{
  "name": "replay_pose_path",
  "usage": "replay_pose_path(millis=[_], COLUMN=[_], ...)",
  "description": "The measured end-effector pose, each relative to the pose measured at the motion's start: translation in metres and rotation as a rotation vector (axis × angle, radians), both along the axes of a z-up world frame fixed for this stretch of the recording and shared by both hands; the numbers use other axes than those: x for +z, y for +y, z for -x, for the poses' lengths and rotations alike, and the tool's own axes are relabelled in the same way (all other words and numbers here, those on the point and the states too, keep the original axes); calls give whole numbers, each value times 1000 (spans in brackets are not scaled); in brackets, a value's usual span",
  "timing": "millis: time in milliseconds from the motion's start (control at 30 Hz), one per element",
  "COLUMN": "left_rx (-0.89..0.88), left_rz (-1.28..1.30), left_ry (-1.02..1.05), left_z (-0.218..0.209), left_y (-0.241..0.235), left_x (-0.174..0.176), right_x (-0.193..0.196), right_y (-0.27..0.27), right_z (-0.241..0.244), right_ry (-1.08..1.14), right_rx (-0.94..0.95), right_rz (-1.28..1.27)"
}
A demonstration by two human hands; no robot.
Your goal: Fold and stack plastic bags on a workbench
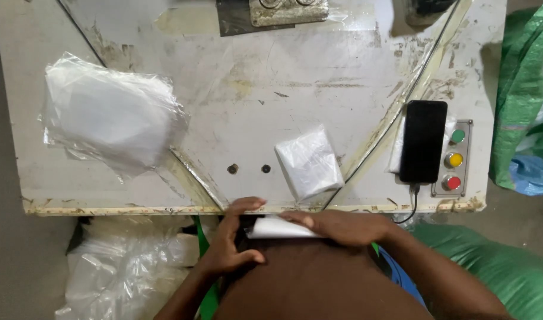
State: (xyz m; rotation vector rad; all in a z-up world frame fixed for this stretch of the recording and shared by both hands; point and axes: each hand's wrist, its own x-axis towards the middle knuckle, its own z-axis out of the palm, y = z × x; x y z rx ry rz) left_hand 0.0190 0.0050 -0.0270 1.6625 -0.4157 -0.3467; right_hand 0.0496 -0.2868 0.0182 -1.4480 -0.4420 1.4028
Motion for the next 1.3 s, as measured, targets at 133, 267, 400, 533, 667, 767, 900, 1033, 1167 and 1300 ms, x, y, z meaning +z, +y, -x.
replay_pose_path(millis=[133,267,400,533,667,767,900,1033,1167,1300], left_rx=[287,495,569,507,606,498,241,607,515,531], left_rz=[-10,-416,-39,627,1026,1073,973,-320,-198,-24], left_ry=[458,631,217,599,450,417,181,-94,352,347], left_z=[3,-46,-59,-57,-56,-53,-115,-140,-149,-150], left_y=[-28,-42,-49,-67,-71,-76,6,95,122,140], left_x=[-18,26,33,24,-1,0,27,-4,26,-1], right_x=[-40,4,-35,-68,-5,-21,-72,-64,-52,-45], right_y=[4,42,42,51,71,80,52,41,9,16], right_z=[12,-6,-1,8,-16,-26,-21,-17,-65,-90], right_ry=[200,146,141,-156,-204,-96,-99,-180,-292,-343], right_rx=[-423,-1078,-1413,-1528,-1377,-1272,-1229,-1079,-1312,-1471], right_rz=[-183,54,-6,-86,-291,-241,-404,2,83,101])
